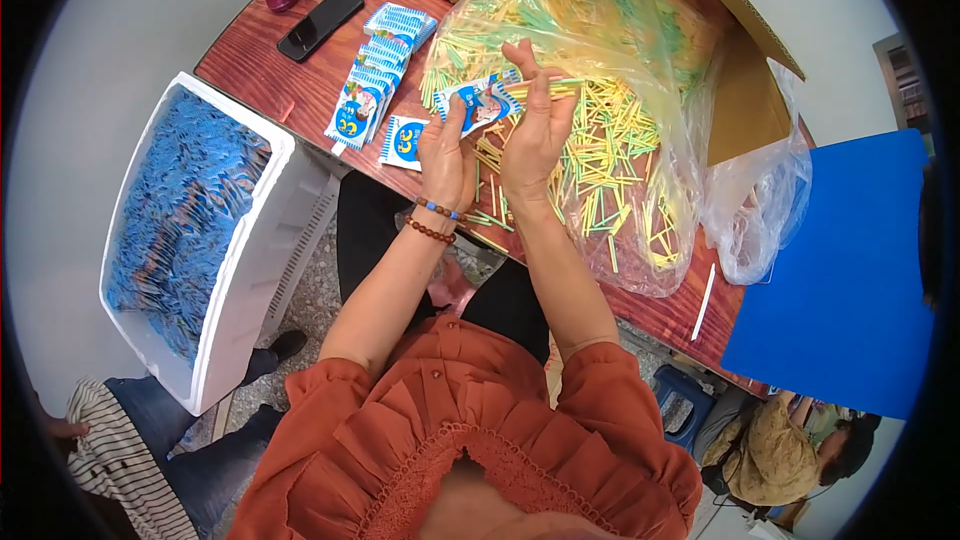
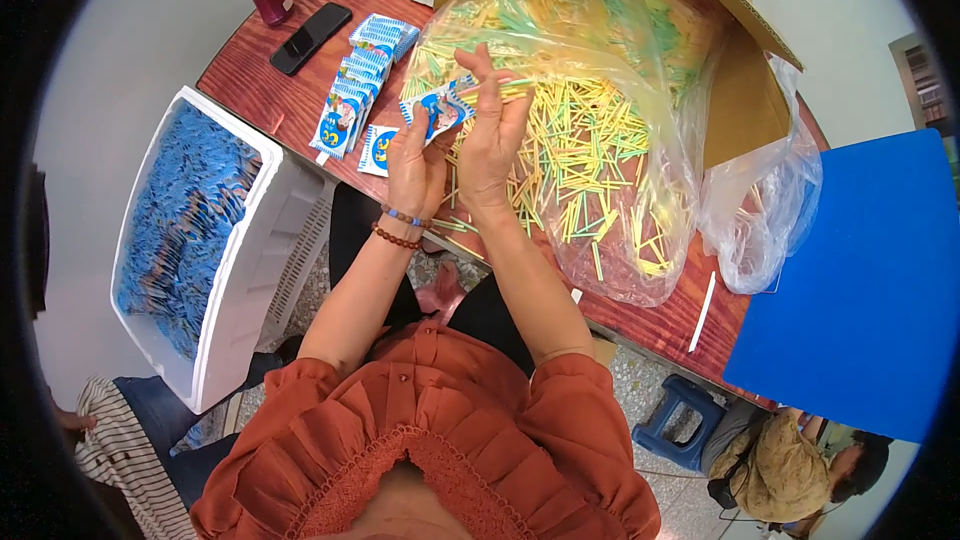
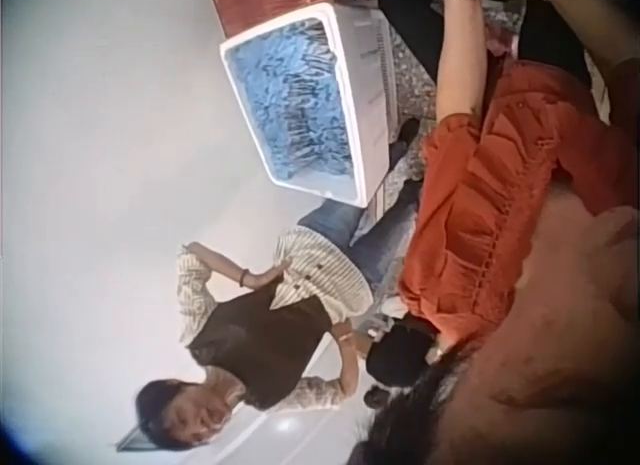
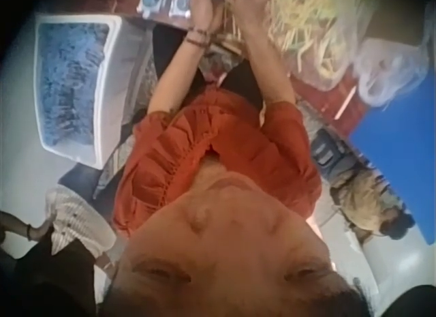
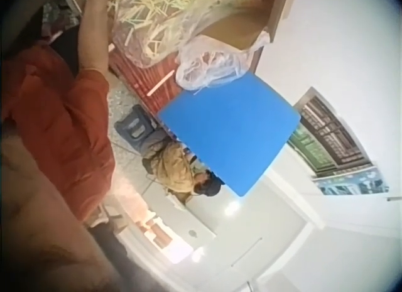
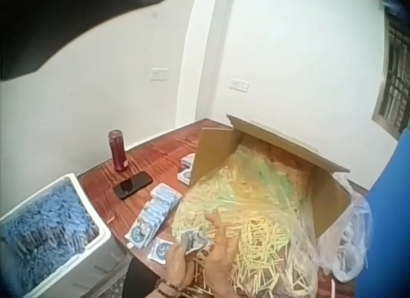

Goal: Packing small blue packets into boxes containing yellow shredded paper.

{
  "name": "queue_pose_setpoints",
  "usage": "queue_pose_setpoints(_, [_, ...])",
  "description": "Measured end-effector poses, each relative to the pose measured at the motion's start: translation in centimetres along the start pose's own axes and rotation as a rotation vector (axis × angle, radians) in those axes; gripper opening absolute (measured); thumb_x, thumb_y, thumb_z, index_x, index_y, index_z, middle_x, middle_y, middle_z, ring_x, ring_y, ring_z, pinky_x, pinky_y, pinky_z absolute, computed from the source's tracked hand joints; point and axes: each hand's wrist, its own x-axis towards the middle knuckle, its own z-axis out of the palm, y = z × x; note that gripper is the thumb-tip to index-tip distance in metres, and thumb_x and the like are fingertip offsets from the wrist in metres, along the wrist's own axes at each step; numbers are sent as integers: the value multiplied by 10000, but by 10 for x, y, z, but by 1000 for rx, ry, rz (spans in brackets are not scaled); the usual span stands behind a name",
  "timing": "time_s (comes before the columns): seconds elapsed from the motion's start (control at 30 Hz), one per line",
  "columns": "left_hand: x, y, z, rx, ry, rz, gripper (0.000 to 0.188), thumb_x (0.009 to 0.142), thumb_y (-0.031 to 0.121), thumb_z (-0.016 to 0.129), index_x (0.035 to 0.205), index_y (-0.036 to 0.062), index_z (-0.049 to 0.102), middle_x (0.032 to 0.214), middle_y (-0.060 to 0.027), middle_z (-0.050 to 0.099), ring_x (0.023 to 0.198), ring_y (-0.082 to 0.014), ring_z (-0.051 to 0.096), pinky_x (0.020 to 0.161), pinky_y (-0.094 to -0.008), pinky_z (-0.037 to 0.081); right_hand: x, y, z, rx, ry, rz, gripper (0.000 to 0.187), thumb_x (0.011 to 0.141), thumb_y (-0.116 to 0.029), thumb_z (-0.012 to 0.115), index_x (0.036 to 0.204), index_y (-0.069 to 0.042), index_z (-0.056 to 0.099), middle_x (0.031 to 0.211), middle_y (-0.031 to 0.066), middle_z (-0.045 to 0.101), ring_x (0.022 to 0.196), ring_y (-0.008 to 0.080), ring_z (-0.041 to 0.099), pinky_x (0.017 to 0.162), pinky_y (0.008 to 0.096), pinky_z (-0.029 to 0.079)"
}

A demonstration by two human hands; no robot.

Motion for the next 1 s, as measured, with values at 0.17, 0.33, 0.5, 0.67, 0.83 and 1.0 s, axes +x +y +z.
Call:
queue_pose_setpoints(0.17, [4,-2,3,-38,-47,18,361,978,299,497,1174,0,545,1130,-82,619,1027,-176,588,923,-340,461,-3,9,0,-89,-29,30,249,1010,-256,398,1098,-29,451,1362,173,472,1353,251,335,1091,360,255])
queue_pose_setpoints(0.33, [7,-4,8,-186,-30,-33,280,965,243,537,1138,24,566,1090,-71,636,958,-164,615,841,-322,491,4,-1,-4,-64,-81,207,399,997,-296,423,1269,-4,422,1390,172,436,1350,255,328,1093,361,259])
queue_pose_setpoints(0.5, [13,-5,-6,-325,-12,-171,311,972,275,513,1193,57,540,1121,-64,622,1018,-181,584,881,-363,465,8,2,-15,-278,-218,129,501,981,-310,461,1352,17,377,1327,172,479,1284,248,399,1070,343,295])
queue_pose_setpoints(0.67, [13,-4,-5,-387,-82,-175,339,958,297,534,1211,72,530,1126,-51,616,1032,-193,574,916,-398,439,9,2,-33,-422,-217,349,382,913,-208,593,1201,35,532,1078,94,595,998,132,569,884,278,446])
queue_pose_setpoints(0.83, [8,13,-12,-315,-92,-222,283,952,226,552,1188,69,551,1105,-43,633,1024,-178,593,929,-396,454,24,17,-34,-68,-258,461,136,872,-90,643,951,19,651,830,23,664,744,79,603,713,213,486])
queue_pose_setpoints(1.0, [15,27,-27,-152,-50,-122,198,929,114,571,1121,78,607,1062,-27,662,975,-147,627,858,-352,502,28,27,-24,-128,-387,495,169,877,-101,637,978,33,658,880,59,680,816,98,618,768,233,478])
